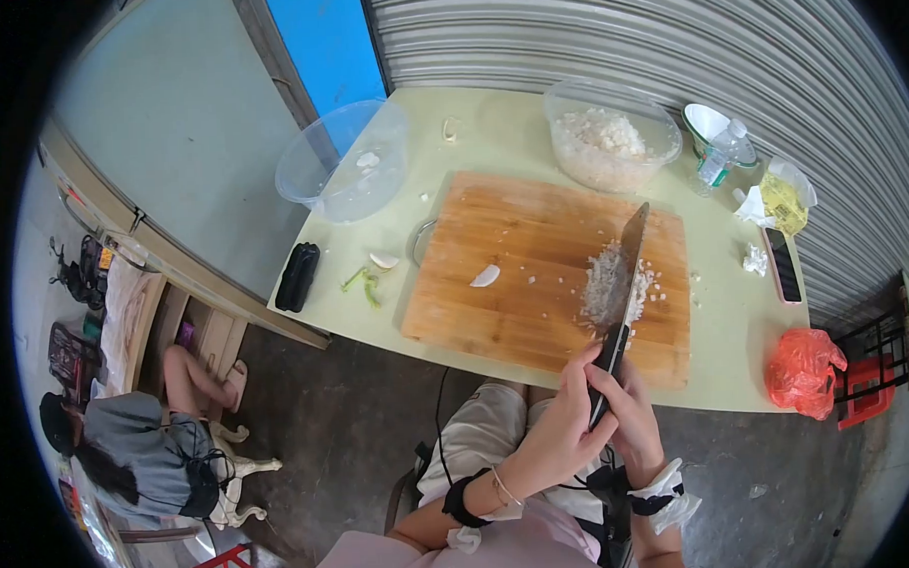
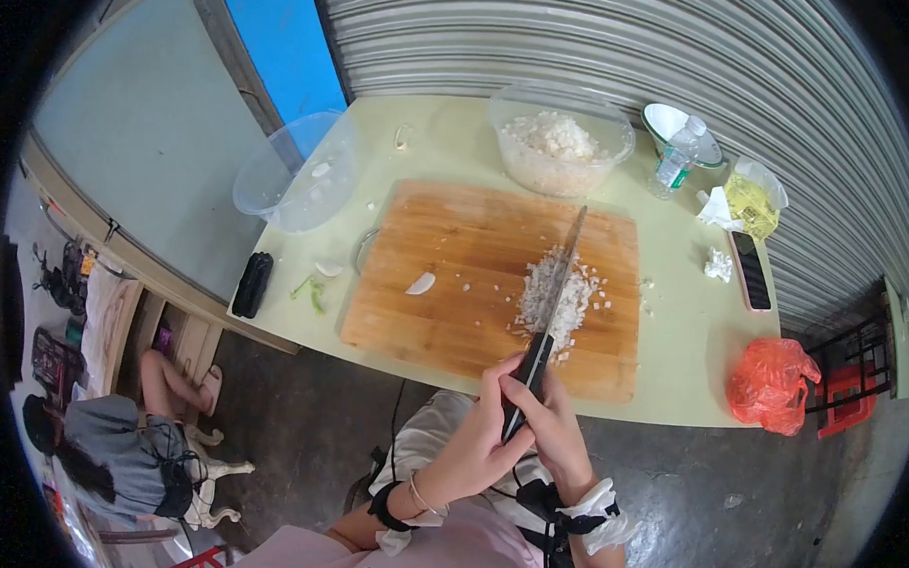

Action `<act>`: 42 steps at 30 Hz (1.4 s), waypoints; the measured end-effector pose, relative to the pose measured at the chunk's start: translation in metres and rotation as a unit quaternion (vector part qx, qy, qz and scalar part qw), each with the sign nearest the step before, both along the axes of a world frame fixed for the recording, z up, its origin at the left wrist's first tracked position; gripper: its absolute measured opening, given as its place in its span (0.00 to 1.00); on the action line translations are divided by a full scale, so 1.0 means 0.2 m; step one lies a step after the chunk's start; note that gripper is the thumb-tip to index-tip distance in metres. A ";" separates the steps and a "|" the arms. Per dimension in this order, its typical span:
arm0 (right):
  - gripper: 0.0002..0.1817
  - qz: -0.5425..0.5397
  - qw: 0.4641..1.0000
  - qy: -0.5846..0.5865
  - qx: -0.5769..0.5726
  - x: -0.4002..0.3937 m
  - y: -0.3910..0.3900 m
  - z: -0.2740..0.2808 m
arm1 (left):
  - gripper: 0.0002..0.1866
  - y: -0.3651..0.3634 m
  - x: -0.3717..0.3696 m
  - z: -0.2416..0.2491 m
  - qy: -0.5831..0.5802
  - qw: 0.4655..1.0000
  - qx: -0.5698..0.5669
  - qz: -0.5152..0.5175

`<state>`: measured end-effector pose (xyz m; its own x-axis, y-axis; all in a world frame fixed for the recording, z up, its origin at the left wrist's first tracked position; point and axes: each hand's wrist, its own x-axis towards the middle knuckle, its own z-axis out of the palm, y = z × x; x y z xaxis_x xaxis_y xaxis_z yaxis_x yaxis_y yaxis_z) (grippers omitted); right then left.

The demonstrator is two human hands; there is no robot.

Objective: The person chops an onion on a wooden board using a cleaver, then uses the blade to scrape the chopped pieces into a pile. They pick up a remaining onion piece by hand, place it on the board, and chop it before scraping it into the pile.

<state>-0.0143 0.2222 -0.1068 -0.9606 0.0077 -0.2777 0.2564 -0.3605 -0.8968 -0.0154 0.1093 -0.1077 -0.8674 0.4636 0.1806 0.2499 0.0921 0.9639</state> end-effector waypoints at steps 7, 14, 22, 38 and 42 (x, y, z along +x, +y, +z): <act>0.14 0.022 0.999 0.039 0.017 0.02 0.00 0.02 | 0.33 -0.01 0.02 0.04 0.003 1.000 0.001 -0.009; 0.15 0.024 0.999 0.025 -0.003 0.02 0.00 0.03 | 0.32 0.00 0.02 0.02 -0.014 0.999 0.026 -0.011; 0.15 0.021 1.000 0.005 -0.009 0.01 0.00 -0.02 | 0.32 0.00 0.01 -0.01 -0.038 0.998 0.041 -0.004; 0.14 -0.002 1.000 0.024 0.012 0.03 -0.05 0.03 | 0.32 -0.04 0.04 0.05 -0.028 0.999 0.022 -0.007; 0.14 0.009 1.000 0.012 0.003 0.01 -0.03 0.02 | 0.32 -0.03 0.02 0.03 -0.047 0.998 0.035 0.008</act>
<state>-0.0113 0.2154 -0.1028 -0.9669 -0.0079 -0.2551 0.2417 -0.3502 -0.9049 -0.0107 0.1030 -0.1021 -0.8897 0.4378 0.1293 0.1569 0.0272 0.9872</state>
